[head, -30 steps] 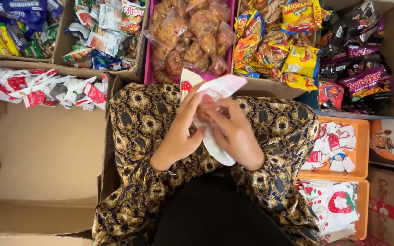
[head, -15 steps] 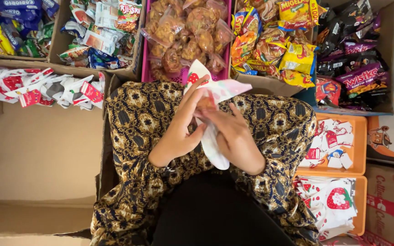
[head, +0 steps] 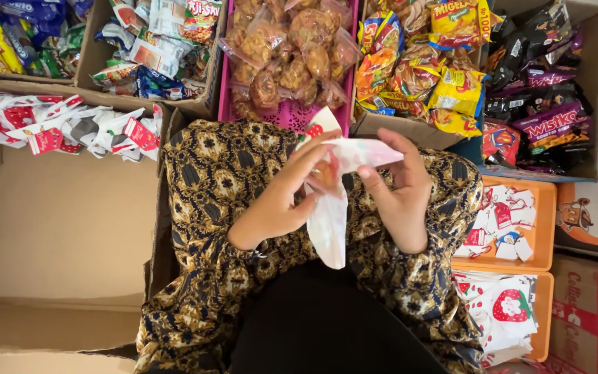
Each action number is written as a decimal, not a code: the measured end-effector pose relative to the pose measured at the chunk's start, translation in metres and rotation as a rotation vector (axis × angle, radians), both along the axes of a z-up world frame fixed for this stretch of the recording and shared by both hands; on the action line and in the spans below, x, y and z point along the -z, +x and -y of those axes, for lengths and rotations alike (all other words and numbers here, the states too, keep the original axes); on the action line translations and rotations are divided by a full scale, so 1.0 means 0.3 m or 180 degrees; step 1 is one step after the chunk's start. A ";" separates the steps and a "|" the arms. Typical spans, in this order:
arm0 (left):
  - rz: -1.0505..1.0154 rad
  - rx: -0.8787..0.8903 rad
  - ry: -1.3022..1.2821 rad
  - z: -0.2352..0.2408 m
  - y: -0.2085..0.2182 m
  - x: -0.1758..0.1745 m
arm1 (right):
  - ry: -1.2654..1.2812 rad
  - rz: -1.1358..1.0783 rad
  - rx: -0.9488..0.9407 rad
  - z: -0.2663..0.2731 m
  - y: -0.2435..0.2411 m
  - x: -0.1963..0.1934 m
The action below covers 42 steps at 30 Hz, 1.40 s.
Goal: Packing small items into decorative gift bags and folding them closed
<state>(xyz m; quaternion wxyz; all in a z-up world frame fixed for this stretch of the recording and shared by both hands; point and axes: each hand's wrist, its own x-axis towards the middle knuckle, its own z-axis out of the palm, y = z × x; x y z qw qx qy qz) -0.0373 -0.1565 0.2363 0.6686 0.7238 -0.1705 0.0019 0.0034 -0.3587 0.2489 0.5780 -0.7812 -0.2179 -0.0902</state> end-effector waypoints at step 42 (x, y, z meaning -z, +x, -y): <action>-0.0302 -0.3709 0.1901 -0.584 0.377 0.463 | 0.0926 -0.1596 0.0443 -0.158 0.141 0.169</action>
